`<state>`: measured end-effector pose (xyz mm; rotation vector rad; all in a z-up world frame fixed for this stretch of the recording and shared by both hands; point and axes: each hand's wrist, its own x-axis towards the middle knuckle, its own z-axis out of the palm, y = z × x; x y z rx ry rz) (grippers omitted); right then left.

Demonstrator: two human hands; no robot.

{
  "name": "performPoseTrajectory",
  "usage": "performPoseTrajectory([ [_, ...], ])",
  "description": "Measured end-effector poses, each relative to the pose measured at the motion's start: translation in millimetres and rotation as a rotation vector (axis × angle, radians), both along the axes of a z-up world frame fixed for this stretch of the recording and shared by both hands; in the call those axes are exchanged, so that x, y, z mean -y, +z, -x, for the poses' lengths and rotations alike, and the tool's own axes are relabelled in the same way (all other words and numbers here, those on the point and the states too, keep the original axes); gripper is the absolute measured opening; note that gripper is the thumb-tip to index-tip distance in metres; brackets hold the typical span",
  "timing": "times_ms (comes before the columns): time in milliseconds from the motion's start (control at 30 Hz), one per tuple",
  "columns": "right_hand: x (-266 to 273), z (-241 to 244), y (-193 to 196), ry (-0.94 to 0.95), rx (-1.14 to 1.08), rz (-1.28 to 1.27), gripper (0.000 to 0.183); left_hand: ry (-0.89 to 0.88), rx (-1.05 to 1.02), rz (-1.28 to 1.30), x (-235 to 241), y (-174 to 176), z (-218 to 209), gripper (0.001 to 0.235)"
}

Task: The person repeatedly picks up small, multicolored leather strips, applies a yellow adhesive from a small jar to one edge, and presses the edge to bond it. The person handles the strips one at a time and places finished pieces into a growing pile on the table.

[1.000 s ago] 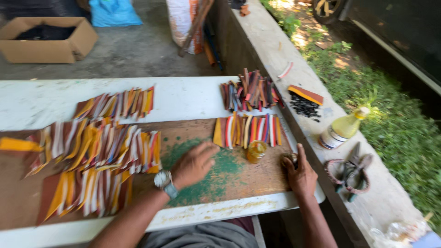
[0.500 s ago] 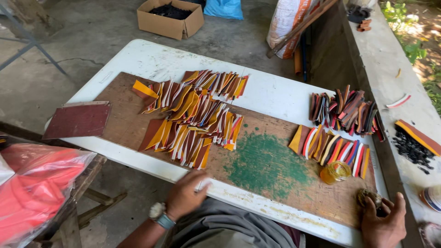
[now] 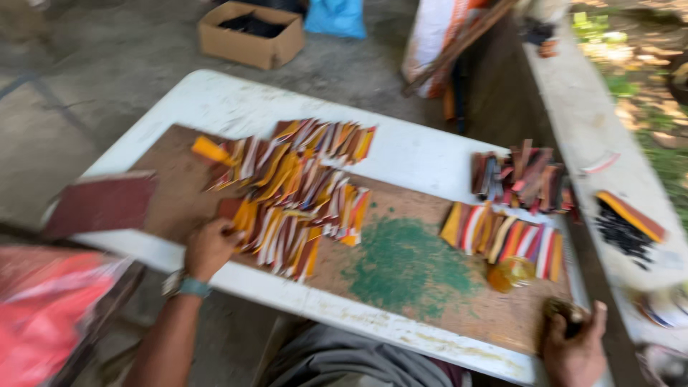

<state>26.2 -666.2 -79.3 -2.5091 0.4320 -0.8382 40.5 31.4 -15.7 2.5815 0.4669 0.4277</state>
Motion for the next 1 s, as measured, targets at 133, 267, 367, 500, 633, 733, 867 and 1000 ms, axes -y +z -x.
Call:
performPoseTrajectory([
  [133,-9.9,-5.3,21.0,-0.086,-0.09,-0.115,0.081,-0.054,-0.202,-0.208,-23.9,-36.5,-20.1,0.028],
  [267,-14.8,-0.6,32.8,-0.06,-0.039,-0.145,0.081,0.111,-0.461,-0.362,-37.8,-41.2,-45.4,0.028],
  [367,-13.0,3.1,43.6,-0.038,-0.034,-0.186,0.083,0.154,-0.547,-0.388,-3.0,-8.9,-105.8,0.027],
  [500,-6.2,5.0,54.0,0.01,0.116,-0.047,0.082,0.085,-0.466,-0.462,66.7,21.3,-169.7,0.026],
  [633,-16.4,14.2,57.2,-0.029,0.318,0.044,0.079,-0.255,-0.257,-0.531,82.5,25.7,-173.8,0.025],
  [733,-46.4,20.6,80.1,0.088,0.353,-0.026,0.077,-0.703,-0.017,-0.455,96.7,19.1,-147.1,0.026],
  [867,-113.0,39.6,120.8,0.641,0.107,-0.372,0.09,-1.182,0.011,-0.175,209.3,-7.7,-44.5,0.027],
  [1000,-154.2,48.1,156.3,0.838,-0.355,-0.518,0.097,-1.256,-0.286,-0.087,298.2,50.4,-40.7,0.013],
])
